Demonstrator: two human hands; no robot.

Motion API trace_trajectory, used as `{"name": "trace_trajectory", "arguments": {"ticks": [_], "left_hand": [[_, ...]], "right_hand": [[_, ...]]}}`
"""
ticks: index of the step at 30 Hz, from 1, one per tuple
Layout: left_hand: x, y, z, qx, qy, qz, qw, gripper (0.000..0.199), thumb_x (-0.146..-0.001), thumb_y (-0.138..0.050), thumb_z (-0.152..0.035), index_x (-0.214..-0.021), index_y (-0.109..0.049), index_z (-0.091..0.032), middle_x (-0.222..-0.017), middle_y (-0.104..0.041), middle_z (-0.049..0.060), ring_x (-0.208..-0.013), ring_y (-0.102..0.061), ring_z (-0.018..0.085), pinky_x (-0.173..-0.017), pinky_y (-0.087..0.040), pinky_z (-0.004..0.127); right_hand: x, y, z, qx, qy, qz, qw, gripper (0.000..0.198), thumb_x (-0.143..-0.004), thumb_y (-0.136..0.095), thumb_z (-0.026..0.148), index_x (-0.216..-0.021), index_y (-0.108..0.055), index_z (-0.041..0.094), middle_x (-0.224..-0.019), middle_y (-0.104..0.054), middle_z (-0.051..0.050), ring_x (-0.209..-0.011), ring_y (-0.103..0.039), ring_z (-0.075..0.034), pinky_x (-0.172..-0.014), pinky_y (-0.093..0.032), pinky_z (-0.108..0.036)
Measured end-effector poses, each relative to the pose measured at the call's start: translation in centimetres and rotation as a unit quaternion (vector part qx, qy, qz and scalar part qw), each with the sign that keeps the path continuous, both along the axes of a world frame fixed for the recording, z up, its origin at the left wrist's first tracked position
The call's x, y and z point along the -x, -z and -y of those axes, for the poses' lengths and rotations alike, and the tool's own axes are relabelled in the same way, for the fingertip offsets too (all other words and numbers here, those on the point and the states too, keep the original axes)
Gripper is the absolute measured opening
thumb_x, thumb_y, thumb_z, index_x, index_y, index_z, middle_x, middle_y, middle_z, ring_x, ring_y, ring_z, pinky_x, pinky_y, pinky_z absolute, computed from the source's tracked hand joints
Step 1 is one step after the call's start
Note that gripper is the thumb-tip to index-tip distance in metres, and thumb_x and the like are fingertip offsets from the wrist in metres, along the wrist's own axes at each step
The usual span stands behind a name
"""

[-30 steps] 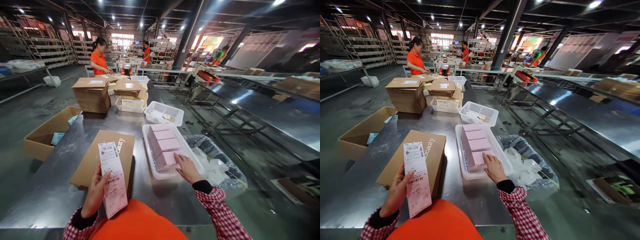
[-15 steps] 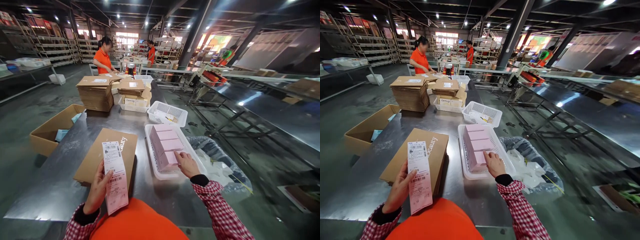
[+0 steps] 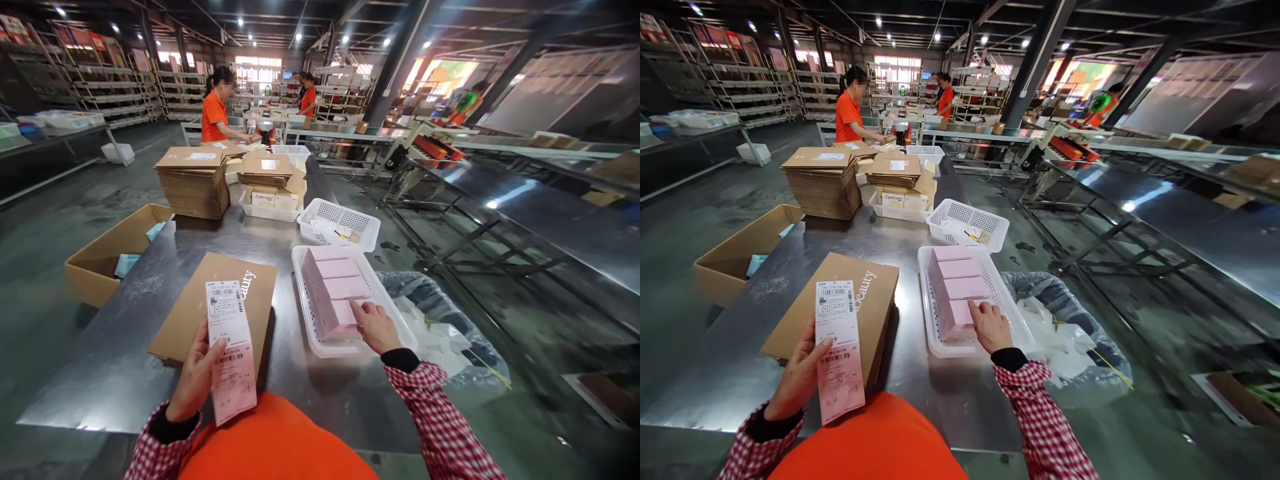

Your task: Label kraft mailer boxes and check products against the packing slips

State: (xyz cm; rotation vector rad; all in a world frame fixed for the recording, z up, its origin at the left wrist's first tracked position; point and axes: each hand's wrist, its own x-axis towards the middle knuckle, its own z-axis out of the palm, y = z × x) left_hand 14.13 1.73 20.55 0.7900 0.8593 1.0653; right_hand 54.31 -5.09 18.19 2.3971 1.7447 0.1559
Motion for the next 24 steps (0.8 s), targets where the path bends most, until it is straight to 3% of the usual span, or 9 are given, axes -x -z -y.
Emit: {"name": "trace_trajectory", "arguments": {"ticks": [12,18,24], "left_hand": [[-0.2,-0.5,-0.1,0.008,-0.005,-0.017,1.0,0.08,-0.077,-0.076,-0.037,-0.147,-0.037,-0.033,-0.135,-0.06,0.004,-0.116,-0.06,0.02,-0.087,-0.054,0.022],[-0.5,-0.7,-0.2,0.002,0.006,-0.021,1.0,0.082,-0.078,-0.076,-0.036,-0.148,-0.035,-0.034,-0.134,-0.061,0.004,-0.119,-0.059,0.02,-0.089,-0.053,0.022],[-0.6,-0.7,-0.3,-0.011,0.006,-0.031,0.999,0.078,-0.077,-0.076,-0.037,-0.145,-0.04,-0.036,-0.144,-0.053,0.003,-0.123,-0.056,0.022,-0.092,-0.053,0.024]], "right_hand": [[0.0,-0.4,-0.2,0.007,0.001,-0.005,1.0,0.057,-0.083,-0.061,0.016,-0.138,-0.046,0.021,-0.118,-0.058,-0.016,-0.105,-0.054,-0.031,-0.078,-0.049,-0.039],[-0.3,-0.7,0.0,-0.002,-0.02,-0.015,1.0,0.06,-0.076,-0.066,0.011,-0.133,-0.049,0.023,-0.145,-0.043,-0.015,-0.113,-0.053,-0.033,-0.079,-0.051,-0.041],[-0.7,-1.6,-0.3,0.02,-0.046,-0.063,0.997,0.068,-0.07,-0.066,0.009,-0.135,-0.047,0.016,-0.131,-0.058,-0.017,-0.112,-0.053,-0.034,-0.088,-0.047,-0.045]]}}
